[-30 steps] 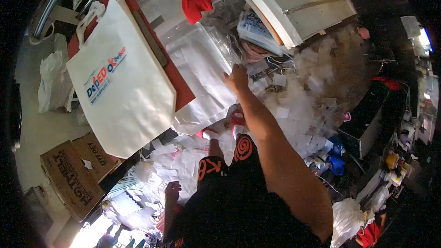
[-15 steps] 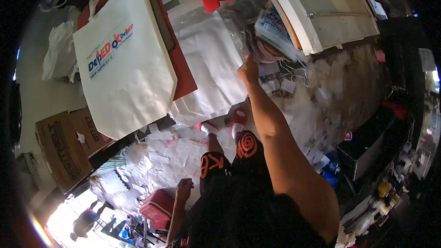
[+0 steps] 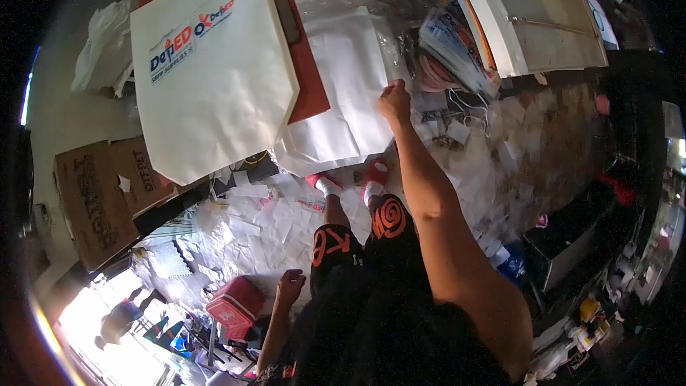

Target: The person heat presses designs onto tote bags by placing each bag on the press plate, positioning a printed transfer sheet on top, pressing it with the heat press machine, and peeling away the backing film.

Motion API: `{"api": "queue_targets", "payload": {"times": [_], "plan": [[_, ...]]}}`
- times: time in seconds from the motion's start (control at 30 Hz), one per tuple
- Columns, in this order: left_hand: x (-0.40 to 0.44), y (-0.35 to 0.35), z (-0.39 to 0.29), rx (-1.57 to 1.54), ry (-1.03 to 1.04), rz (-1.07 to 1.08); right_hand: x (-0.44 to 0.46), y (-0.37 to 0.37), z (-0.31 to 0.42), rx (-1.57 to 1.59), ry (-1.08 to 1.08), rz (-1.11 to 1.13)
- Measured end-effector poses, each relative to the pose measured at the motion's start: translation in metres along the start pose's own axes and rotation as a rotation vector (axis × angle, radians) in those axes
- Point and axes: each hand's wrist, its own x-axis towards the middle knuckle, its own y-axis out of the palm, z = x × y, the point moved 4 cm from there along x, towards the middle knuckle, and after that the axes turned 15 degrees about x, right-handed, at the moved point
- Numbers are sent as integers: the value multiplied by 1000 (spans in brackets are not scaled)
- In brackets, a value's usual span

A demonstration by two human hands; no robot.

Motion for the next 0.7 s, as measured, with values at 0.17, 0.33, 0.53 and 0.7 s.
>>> {"api": "queue_targets", "payload": {"times": [0.17, 0.33, 0.53, 0.7], "plan": [[37, -7, -12, 52, 36, -173, 3, -24, 11, 9, -199, -30], [135, -8, -61, -322, 105, -60, -22, -56, 57, 533, -76, 77], [122, -67, -214, -1199, -13, 427, -87, -140, 104, 564, 92, 156], [134, -43, -245, -660, 103, 454, -149, -186, 77, 628, 436, 431]]}}
